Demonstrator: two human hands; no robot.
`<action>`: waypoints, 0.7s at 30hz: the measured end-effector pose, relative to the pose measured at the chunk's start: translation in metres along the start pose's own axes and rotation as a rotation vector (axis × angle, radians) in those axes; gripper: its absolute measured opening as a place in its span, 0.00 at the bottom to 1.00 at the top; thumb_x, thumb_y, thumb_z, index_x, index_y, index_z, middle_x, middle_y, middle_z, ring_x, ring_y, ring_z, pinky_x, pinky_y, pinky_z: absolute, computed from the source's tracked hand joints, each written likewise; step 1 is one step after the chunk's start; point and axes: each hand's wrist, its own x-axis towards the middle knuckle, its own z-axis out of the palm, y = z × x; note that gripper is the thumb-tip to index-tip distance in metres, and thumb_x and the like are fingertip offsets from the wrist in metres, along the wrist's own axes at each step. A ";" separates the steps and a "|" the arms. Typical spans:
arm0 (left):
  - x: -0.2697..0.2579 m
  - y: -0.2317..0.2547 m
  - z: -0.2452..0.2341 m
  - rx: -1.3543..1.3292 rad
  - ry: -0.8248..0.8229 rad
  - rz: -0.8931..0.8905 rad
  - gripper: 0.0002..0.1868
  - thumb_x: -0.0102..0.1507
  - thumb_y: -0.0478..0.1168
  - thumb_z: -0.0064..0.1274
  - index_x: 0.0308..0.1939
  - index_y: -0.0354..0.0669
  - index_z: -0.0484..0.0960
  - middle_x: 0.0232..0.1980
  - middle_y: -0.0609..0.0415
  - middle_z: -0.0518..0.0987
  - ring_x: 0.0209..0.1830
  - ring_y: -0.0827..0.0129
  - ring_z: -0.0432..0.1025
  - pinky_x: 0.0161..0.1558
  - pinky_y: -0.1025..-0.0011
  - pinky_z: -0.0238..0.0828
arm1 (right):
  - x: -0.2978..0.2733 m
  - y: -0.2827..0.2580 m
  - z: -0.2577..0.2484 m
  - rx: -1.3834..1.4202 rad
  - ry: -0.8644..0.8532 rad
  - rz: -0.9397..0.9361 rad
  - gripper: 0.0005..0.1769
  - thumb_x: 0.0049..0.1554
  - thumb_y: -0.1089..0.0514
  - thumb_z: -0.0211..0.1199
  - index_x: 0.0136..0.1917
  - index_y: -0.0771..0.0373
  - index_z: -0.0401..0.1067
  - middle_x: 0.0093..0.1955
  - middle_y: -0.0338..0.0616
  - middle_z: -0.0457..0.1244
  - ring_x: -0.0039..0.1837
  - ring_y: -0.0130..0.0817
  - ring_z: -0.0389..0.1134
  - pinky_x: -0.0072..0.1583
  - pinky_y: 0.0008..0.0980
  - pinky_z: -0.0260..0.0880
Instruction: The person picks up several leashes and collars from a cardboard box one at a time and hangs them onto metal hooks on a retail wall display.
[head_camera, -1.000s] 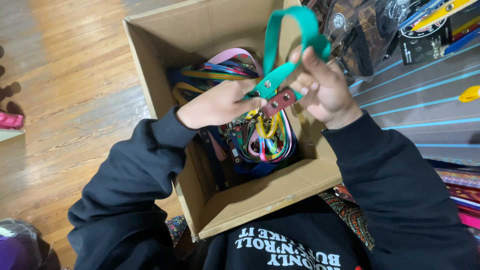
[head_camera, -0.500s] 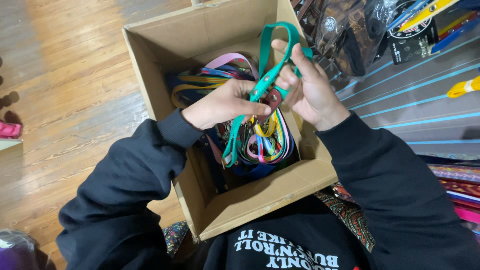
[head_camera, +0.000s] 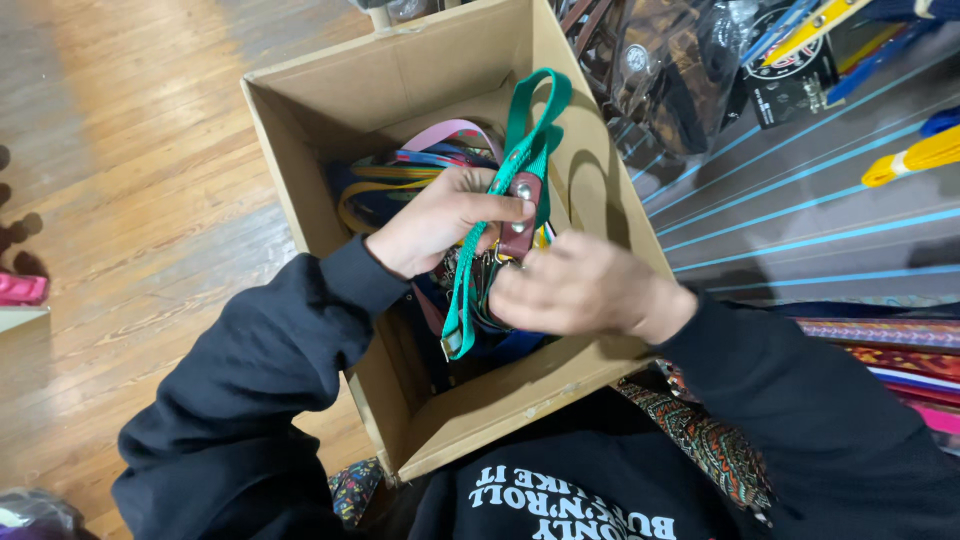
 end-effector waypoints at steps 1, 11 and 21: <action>0.002 -0.001 0.001 0.003 -0.004 0.000 0.10 0.59 0.34 0.69 0.31 0.34 0.81 0.25 0.51 0.79 0.11 0.79 0.67 0.16 0.80 0.60 | 0.000 -0.002 -0.001 -0.004 0.000 0.002 0.05 0.65 0.52 0.67 0.54 0.50 0.77 0.56 0.41 0.67 0.46 0.41 0.63 0.43 0.36 0.66; 0.004 -0.016 0.002 0.491 -0.111 0.245 0.12 0.67 0.40 0.62 0.52 0.41 0.80 0.34 0.50 0.81 0.35 0.70 0.71 0.41 0.69 0.67 | 0.004 -0.022 -0.041 0.366 0.148 0.736 0.02 0.60 0.59 0.73 0.48 0.55 0.82 0.46 0.37 0.73 0.46 0.36 0.74 0.47 0.37 0.75; -0.025 -0.002 0.069 0.636 -0.456 0.240 0.30 0.65 0.32 0.58 0.72 0.36 0.70 0.65 0.33 0.79 0.69 0.39 0.71 0.70 0.41 0.64 | -0.029 -0.047 -0.086 0.658 0.563 1.400 0.05 0.56 0.69 0.75 0.47 0.69 0.81 0.39 0.47 0.75 0.42 0.23 0.72 0.42 0.33 0.78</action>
